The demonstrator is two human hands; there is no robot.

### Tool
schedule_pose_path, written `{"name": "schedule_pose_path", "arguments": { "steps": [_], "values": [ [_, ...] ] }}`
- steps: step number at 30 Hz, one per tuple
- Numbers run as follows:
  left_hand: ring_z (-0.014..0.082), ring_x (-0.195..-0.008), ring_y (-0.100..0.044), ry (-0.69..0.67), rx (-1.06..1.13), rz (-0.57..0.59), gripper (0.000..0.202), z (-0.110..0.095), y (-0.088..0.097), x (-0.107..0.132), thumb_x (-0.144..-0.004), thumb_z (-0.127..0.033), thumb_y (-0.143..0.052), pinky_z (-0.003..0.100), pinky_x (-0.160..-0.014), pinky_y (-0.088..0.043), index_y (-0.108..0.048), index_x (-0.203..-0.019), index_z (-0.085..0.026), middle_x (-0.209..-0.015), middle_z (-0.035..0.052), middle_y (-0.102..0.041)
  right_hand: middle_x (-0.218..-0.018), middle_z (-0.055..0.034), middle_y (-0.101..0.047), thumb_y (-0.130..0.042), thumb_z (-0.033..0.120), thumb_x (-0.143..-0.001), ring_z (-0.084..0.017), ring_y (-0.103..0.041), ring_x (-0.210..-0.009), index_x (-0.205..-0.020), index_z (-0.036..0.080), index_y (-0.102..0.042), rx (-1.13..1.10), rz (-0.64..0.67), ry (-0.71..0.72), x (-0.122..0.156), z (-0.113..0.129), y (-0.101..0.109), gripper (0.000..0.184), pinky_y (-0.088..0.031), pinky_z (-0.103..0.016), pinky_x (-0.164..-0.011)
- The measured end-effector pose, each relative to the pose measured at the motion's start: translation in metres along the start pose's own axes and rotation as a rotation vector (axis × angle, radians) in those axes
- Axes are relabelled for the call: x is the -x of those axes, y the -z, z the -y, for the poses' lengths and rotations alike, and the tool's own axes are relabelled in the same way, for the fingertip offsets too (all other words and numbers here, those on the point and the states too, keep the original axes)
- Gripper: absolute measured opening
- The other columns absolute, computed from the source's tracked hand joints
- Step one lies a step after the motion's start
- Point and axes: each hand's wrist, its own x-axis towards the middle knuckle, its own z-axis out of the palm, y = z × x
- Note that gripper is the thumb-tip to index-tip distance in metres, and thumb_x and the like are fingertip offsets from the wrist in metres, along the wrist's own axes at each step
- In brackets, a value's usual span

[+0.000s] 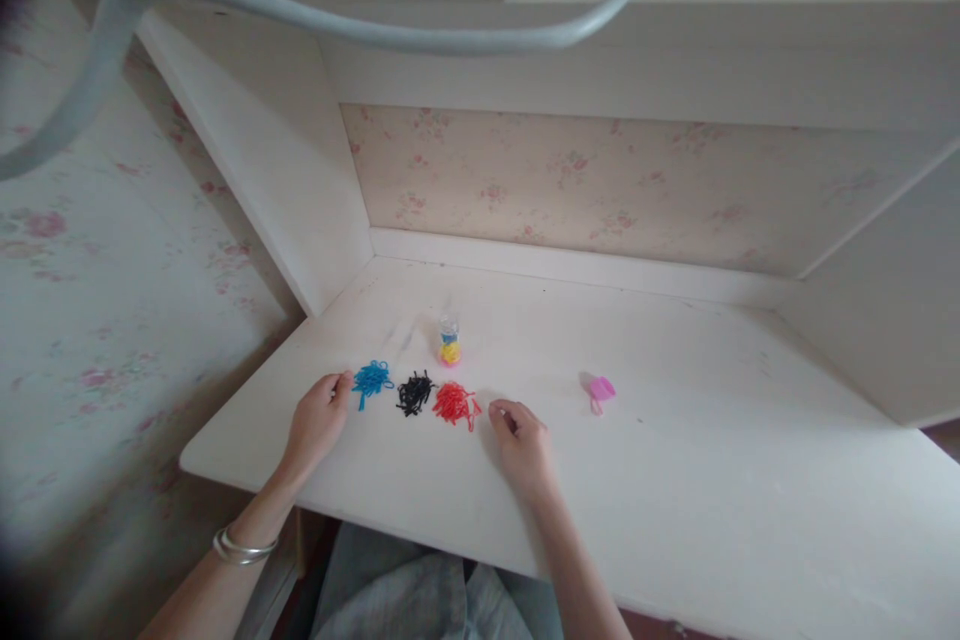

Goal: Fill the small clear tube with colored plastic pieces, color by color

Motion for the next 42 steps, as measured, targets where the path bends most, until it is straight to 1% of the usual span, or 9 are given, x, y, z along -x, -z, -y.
{"name": "schedule_pose_path", "arguments": {
  "steps": [5,8,12,17,21,25,32,37,42],
  "values": [
    [0.0183,-0.075,-0.063,-0.075,0.098,-0.026,0.035,-0.003,0.005,0.002,-0.089,-0.044,-0.039,0.028,-0.069,-0.046,-0.063,-0.088,-0.018,-0.086,0.0057,-0.068,-0.08,-0.0067,-0.068,-0.045,0.052,-0.085,-0.015,-0.053,-0.062,-0.09,0.016,-0.07,0.044,0.001,0.004,0.0,-0.002,-0.001,0.043,-0.04,-0.027,-0.06],
    [0.016,-0.068,-0.061,-0.098,0.153,-0.038,0.033,-0.015,0.01,0.001,-0.089,-0.045,-0.042,0.027,-0.065,-0.045,-0.063,-0.087,-0.019,-0.081,0.0033,-0.067,-0.078,-0.0061,-0.067,-0.044,0.051,-0.085,-0.015,-0.053,-0.062,-0.09,0.017,-0.07,0.073,0.006,0.01,-0.001,-0.002,-0.002,0.043,-0.04,-0.026,-0.059],
    [0.0143,-0.07,-0.06,-0.192,0.242,-0.047,0.029,-0.05,0.012,-0.006,-0.09,-0.041,-0.043,0.025,-0.065,-0.045,-0.063,-0.087,-0.019,-0.082,0.0024,-0.066,-0.078,-0.0053,-0.067,-0.045,0.05,-0.085,-0.015,-0.054,-0.063,-0.089,0.018,-0.07,0.077,0.003,0.013,0.0,-0.002,-0.002,0.041,-0.04,-0.026,-0.06],
    [0.0121,-0.071,-0.058,-0.309,0.354,-0.103,0.025,-0.101,0.004,-0.027,-0.09,-0.036,-0.045,0.023,-0.067,-0.044,-0.063,-0.091,-0.019,-0.085,0.0028,-0.064,-0.076,-0.0041,-0.066,-0.045,0.047,-0.086,-0.015,-0.051,-0.062,-0.089,0.018,-0.069,0.067,0.017,0.021,0.0,-0.001,0.0,0.038,-0.039,-0.025,-0.059],
    [0.0131,-0.076,-0.057,-0.346,0.392,-0.129,0.024,-0.124,-0.009,-0.049,-0.091,-0.034,-0.045,0.024,-0.07,-0.044,-0.063,-0.091,-0.018,-0.086,0.0032,-0.064,-0.071,-0.003,-0.064,-0.044,0.046,-0.087,-0.014,-0.049,-0.059,-0.089,0.018,-0.069,0.076,0.007,0.024,-0.001,0.0,0.001,0.037,-0.037,-0.025,-0.057],
    [0.0144,-0.078,-0.058,-0.362,0.348,-0.122,0.023,-0.132,-0.023,-0.062,-0.089,-0.032,-0.046,0.026,-0.073,-0.045,-0.064,-0.09,-0.018,-0.085,0.0038,-0.064,-0.07,-0.0027,-0.063,-0.044,0.044,-0.087,-0.013,-0.05,-0.058,-0.087,0.018,-0.07,0.068,0.006,0.044,-0.002,0.002,0.002,0.036,-0.037,-0.024,-0.055],
    [0.0155,-0.082,-0.059,-0.365,0.241,-0.069,0.023,-0.138,-0.035,-0.065,-0.088,-0.031,-0.049,0.027,-0.079,-0.046,-0.068,-0.092,-0.021,-0.088,0.0039,-0.063,-0.068,-0.0016,-0.062,-0.047,0.04,-0.086,-0.012,-0.05,-0.057,-0.086,0.018,-0.07,0.054,0.0,0.063,-0.002,0.002,0.003,0.032,-0.037,-0.023,-0.054],
    [0.0149,-0.082,-0.059,-0.381,0.269,-0.035,0.028,-0.136,-0.034,-0.067,-0.09,-0.033,-0.045,0.027,-0.079,-0.046,-0.069,-0.091,-0.02,-0.087,0.0038,-0.064,-0.067,-0.0007,-0.061,-0.047,0.04,-0.086,-0.012,-0.049,-0.057,-0.086,0.019,-0.07,0.054,0.001,0.06,-0.003,0.0,0.003,0.031,-0.036,-0.023,-0.054],
    [0.0154,-0.083,-0.059,-0.353,0.314,-0.069,0.03,-0.124,-0.019,-0.06,-0.091,-0.034,-0.041,0.027,-0.075,-0.045,-0.067,-0.091,-0.019,-0.086,0.0042,-0.064,-0.069,-0.0015,-0.062,-0.046,0.043,-0.087,-0.013,-0.049,-0.059,-0.086,0.019,-0.069,0.066,0.005,0.054,-0.003,0.001,0.004,0.034,-0.036,-0.023,-0.056]
  ]
}}
